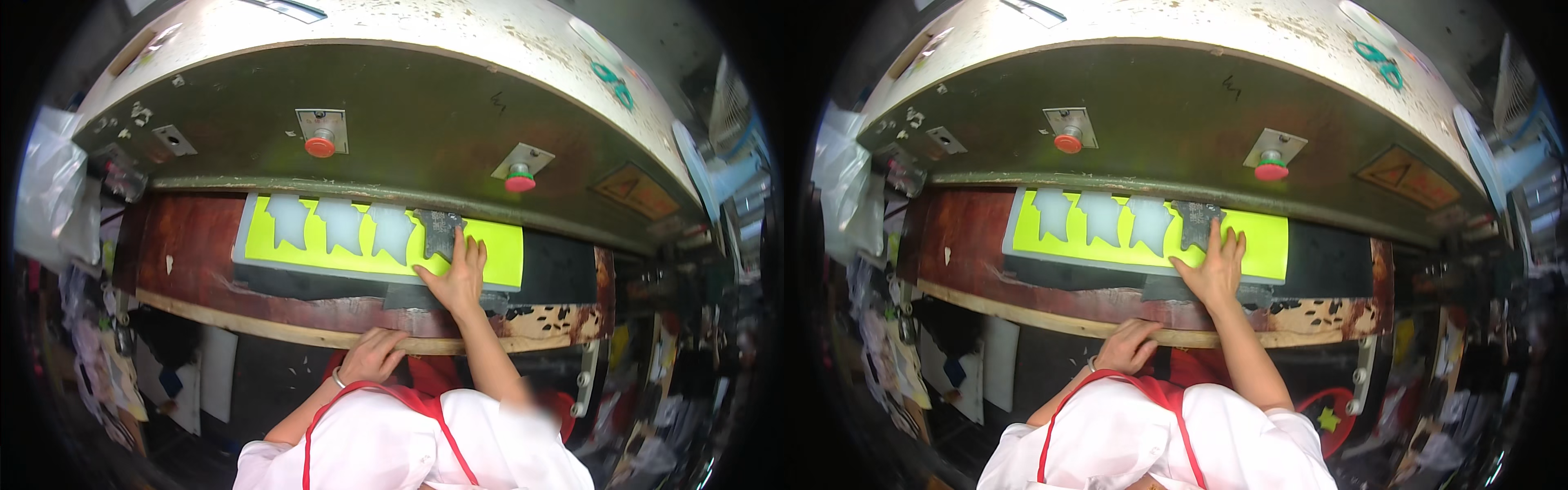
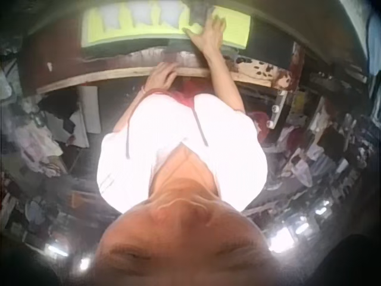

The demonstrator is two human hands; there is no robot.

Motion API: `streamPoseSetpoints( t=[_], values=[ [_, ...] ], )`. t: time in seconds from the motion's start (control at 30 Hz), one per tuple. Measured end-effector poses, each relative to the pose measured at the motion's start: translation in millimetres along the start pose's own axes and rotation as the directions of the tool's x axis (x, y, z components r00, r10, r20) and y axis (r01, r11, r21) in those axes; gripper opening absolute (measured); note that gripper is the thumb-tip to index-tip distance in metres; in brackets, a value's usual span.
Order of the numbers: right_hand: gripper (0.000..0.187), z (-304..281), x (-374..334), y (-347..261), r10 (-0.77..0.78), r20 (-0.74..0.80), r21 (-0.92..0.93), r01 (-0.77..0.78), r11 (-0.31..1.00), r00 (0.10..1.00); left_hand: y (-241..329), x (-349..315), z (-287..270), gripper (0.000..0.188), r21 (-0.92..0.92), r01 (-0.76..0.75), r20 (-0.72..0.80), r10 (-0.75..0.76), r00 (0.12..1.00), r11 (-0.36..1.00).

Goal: The person uses a die-cutting machine to press and cut star-shaped pieces from a neon green sheet. They repeatedly align the sheet, press the machine, and peel away the cut shapes, collecting them on the work surface.

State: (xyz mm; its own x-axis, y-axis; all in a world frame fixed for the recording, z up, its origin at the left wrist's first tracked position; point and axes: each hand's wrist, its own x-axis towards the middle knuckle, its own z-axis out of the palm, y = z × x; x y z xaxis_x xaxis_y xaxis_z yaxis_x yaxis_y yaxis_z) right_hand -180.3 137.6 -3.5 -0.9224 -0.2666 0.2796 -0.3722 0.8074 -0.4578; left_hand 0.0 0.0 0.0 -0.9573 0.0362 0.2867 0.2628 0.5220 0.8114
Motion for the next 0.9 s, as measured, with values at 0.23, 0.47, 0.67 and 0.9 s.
streamPoseSetpoints(
  t=[0.23,0.47,0.67,0.9],
  values=[
    [0.072,17,-30,-7,0.028,-0.290,0.114,0.005,0.993,0.956,-7,-13,-94,0.020,0.113,0.047,-0.198,-0.024,0.980,0.993],
    [0.051,-74,-85,26,0.513,0.225,0.851,-0.424,0.311,0.828,0,-1,-152,0.014,0.456,0.030,-0.304,0.124,0.945,0.889],
    [0.057,-137,-159,71,0.579,0.371,0.785,0.088,-0.613,0.726,19,58,-166,0.019,0.427,-0.095,-0.282,0.233,0.931,0.899],
    [0.059,-129,-183,108,0.590,0.591,0.303,0.527,-0.794,0.550,95,171,-133,0.024,0.526,-0.547,0.099,0.592,0.800,0.651]
  ],
)
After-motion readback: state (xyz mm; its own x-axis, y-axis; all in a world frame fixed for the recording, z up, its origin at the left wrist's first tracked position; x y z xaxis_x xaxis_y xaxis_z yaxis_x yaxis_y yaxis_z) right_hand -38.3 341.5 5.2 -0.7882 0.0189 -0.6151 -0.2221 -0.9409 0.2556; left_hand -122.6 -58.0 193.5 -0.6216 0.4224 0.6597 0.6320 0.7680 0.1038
